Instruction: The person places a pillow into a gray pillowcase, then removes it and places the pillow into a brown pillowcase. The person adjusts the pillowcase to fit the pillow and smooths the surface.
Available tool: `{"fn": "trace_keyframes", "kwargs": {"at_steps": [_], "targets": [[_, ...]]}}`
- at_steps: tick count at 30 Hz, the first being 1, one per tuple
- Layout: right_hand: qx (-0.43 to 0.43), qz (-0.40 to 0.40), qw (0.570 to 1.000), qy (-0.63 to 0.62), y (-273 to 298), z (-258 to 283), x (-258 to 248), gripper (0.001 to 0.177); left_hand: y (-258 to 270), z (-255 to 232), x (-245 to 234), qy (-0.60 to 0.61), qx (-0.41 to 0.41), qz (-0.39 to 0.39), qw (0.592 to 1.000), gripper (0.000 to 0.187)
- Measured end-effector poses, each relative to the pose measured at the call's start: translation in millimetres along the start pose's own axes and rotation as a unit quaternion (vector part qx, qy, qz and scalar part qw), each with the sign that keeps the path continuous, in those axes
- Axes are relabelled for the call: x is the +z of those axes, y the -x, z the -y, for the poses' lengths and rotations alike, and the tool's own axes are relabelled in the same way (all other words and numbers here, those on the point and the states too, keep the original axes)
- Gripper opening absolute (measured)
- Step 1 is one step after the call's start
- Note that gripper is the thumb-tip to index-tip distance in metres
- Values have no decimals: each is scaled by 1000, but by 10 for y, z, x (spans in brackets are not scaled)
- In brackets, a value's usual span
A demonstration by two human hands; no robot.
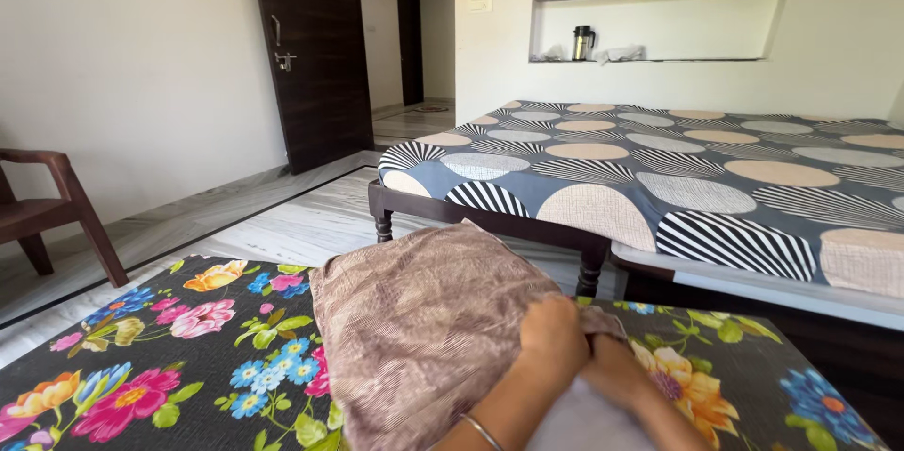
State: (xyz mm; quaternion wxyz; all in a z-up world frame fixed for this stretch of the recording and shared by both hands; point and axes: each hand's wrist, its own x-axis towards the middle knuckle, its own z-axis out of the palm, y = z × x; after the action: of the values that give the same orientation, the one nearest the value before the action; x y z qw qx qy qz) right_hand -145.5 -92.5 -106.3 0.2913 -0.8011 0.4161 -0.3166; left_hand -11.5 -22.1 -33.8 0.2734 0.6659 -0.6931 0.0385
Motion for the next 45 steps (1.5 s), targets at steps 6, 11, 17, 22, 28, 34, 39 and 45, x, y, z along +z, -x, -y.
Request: {"fn": "trace_keyframes", "kwargs": {"at_steps": [6, 11, 17, 22, 28, 34, 39, 45], "targets": [[-90, -25, 996, -10, 189, 236, 197, 52, -221, -311, 15, 82, 36, 23, 996, 13], [-79, -40, 996, 24, 49, 320, 321, 54, 131, -852, -247, 13, 223, 147, 964, 28], [-65, -81, 992, 72, -166, 452, 569, 58, 561, -277, -247, -43, 287, 80, 954, 20], [-60, -115, 986, 108, -380, 560, 589, 61, 713, 485, -102, -63, 255, -65, 963, 31], [-68, -126, 977, 156, -296, 711, 589, 65, 1083, 1412, -901, -72, 56, -126, 988, 34], [-282, -12, 955, 89, 405, 1605, 893, 69, 1544, 2244, -1270, -125, -159, -147, 968, 24], [-265, 211, 887, 312, 886, 2558, 1274, 120, 1670, 2805, -1081, 27, -110, -121, 986, 34], [-310, 214, 867, 325, 674, 2225, 1502, 131, 1681, 2856, -978, 146, -34, -204, 967, 48]]}}
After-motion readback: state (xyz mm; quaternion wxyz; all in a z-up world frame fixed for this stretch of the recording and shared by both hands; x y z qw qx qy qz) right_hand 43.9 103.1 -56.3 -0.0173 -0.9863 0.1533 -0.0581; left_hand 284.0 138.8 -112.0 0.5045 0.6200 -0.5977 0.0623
